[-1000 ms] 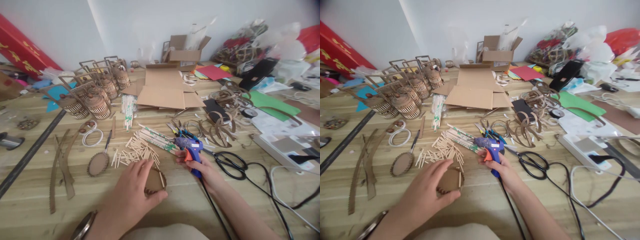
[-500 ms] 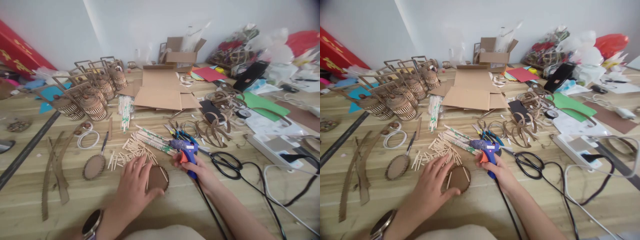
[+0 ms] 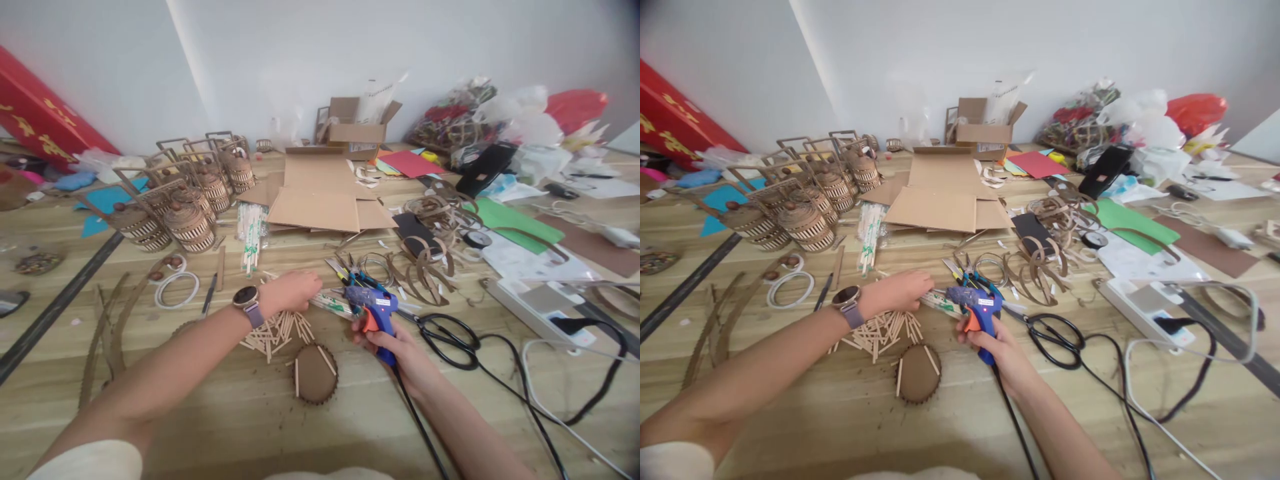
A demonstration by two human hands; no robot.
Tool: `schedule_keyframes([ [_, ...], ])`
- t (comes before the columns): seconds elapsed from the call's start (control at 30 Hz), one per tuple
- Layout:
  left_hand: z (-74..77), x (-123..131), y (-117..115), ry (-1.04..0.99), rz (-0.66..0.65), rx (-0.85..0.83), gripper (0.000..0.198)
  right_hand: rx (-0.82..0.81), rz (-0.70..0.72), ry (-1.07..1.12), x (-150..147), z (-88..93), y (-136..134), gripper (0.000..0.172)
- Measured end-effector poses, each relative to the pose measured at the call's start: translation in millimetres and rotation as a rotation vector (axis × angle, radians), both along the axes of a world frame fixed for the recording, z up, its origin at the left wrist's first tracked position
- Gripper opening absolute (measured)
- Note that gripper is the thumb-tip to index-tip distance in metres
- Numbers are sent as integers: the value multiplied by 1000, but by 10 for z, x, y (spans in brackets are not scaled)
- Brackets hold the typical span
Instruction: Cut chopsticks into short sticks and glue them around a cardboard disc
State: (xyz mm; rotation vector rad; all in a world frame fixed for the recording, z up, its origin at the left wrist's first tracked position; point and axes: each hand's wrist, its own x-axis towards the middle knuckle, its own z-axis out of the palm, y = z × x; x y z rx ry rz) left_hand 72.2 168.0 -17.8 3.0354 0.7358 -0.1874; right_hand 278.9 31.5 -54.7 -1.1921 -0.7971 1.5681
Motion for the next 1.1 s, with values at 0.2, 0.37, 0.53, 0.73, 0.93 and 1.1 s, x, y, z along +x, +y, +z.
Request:
schedule_keyframes([
  [0.2, 4, 10, -104, 70, -33, 122, 13, 30, -74, 52, 38, 58, 2, 20],
  [0.37, 85, -69, -166, 106, -49, 197, 16, 49, -86, 81, 100, 133, 1, 20],
  [0.53, 268, -283, -207, 118, -71, 252, 14, 19, -153, 79, 122, 168, 9, 21],
  [0.73, 607, -645, -56, 108, -100, 348, 20, 28, -112, 43, 113, 148, 20, 22],
  [0.93, 862, -1058, 460, 56, -31, 395, 23, 15, -122, 6, 101, 117, 26, 23],
  [1.1, 788, -1228, 717, -147, 128, 391, 46, -7, -116, 1, 115, 93, 48, 26],
])
